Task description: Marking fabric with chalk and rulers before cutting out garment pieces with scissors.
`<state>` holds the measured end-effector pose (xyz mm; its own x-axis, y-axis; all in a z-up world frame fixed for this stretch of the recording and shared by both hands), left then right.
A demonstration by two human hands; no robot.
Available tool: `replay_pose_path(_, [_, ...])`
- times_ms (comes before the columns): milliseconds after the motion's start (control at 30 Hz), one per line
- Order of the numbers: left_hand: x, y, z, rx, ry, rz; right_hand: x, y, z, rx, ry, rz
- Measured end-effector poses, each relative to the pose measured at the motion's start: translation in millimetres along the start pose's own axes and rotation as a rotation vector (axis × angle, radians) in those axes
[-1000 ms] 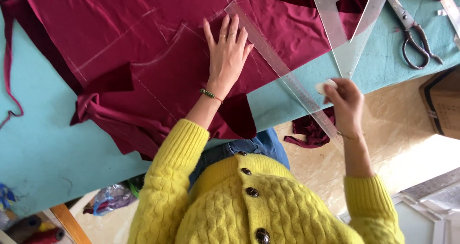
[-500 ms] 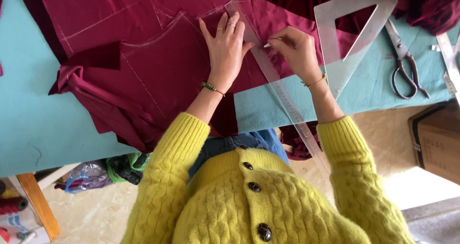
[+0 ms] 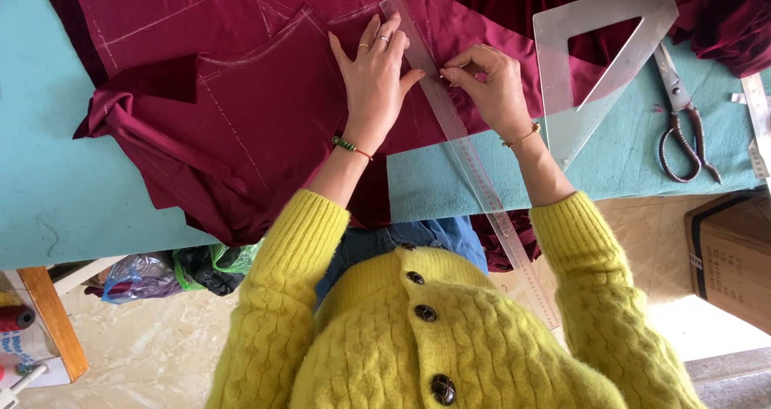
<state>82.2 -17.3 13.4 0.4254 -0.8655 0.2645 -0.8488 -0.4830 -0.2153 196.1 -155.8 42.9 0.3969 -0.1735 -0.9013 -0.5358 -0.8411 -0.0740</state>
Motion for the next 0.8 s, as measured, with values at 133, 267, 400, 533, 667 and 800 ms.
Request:
replay_pose_path(133, [-1, 0, 0, 0.0, 0.008, 0.002, -3, 0, 1, 0.005, 0.044, -0.026])
replay_pose_path(267, [0, -1, -4, -0.002, -0.006, 0.015, -4, 2, 2, 0.022, 0.094, -0.041])
replay_pose_path(400, [-1, -3, -6, -0.003, 0.01, 0.012, -1, 3, 4, 0.064, 0.064, 0.008])
replay_pose_path(533, [-3, -4, -8, -0.009, 0.031, 0.035, -2, 4, 5, 0.053, 0.114, -0.021])
replay_pose_path(667, [-3, -11, -14, 0.011, 0.014, 0.106, -11, 5, 13, 0.035, 0.466, -0.229])
replay_pose_path(800, [-2, -10, -12, 0.0, 0.022, 0.109, -57, 30, -14, 0.28, 0.4, -0.045])
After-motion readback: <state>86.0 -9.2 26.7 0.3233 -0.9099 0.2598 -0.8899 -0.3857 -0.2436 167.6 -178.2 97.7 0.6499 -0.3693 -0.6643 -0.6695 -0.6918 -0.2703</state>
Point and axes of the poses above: each hand's wrist, its own y-axis away from the middle knuckle, its own z-axis out of the palm, x = y × z, the point moved 5 cm from there along -y, towards the middle knuckle, and after that the axes turned 3 degrees about -y, right-handed, at the moved point
